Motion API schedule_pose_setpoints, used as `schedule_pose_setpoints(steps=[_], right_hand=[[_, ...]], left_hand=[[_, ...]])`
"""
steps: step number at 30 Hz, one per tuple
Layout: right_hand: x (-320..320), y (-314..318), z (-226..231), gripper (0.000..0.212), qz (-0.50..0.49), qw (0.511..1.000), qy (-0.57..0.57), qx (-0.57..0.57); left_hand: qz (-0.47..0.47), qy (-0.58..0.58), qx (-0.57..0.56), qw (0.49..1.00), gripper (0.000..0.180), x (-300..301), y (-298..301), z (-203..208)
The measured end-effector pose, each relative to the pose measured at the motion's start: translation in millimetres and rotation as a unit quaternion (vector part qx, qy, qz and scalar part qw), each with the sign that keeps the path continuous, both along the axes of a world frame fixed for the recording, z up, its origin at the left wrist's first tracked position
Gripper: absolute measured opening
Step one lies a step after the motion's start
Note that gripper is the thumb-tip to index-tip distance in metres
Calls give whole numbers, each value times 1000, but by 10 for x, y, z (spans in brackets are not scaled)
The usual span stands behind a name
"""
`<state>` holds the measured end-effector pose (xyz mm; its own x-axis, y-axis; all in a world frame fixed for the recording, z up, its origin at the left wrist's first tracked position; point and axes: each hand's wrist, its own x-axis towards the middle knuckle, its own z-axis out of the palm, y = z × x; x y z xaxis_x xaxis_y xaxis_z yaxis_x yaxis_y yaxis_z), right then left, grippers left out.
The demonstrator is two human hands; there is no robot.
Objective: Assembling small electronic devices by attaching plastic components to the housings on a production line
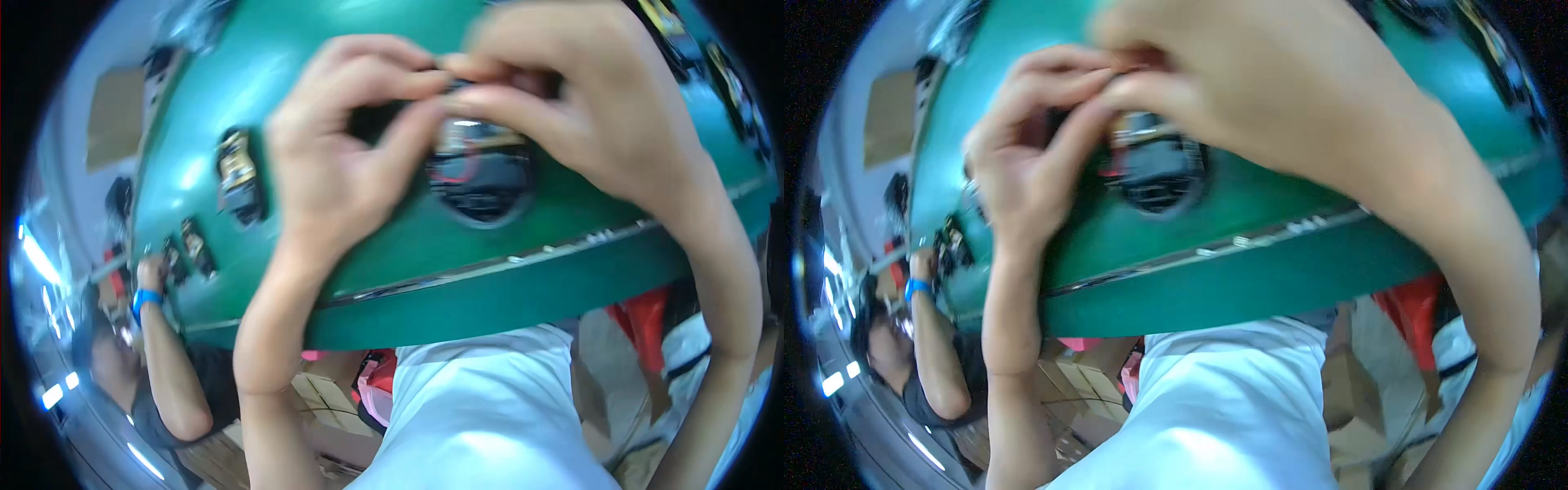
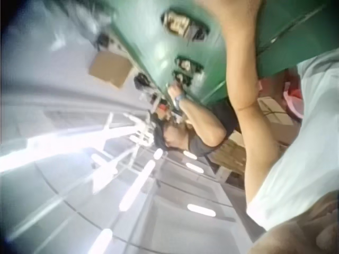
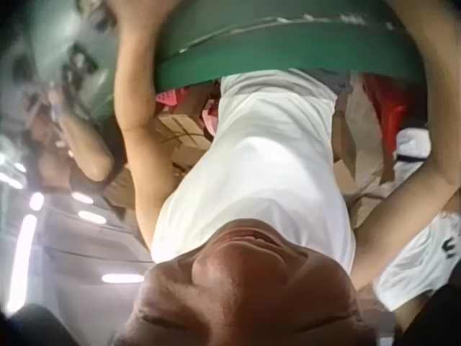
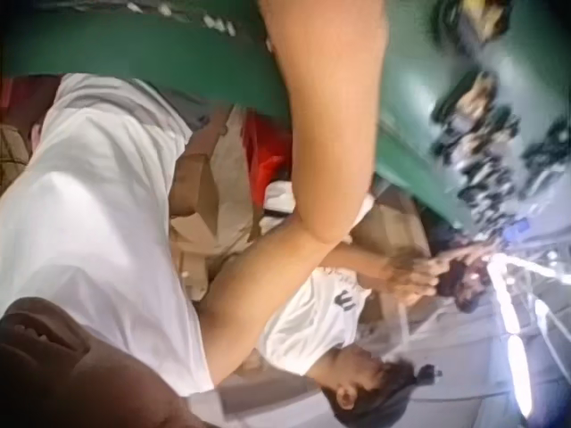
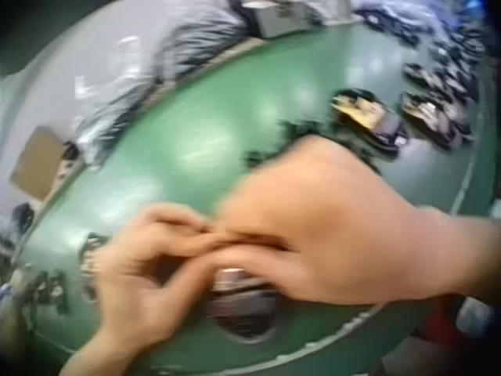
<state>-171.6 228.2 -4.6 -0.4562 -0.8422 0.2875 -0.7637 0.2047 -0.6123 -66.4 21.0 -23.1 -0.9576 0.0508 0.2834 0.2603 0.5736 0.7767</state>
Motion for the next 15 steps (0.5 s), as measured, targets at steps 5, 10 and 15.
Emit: schedule_pose_setpoints(steps=[5,10,15], right_hand=[[62,41,46,29,-50,998,-26,-4],[473,98,265,30,-57,997,-40,-15],[600,-124,110,16,-89,996,-15,-21]], left_hand=[[22,117,-23,993,18,-93,108,-100],[101,132,-31,986,19,-42,219,-168],[85,192,-76,975,20,62,245,-205]])
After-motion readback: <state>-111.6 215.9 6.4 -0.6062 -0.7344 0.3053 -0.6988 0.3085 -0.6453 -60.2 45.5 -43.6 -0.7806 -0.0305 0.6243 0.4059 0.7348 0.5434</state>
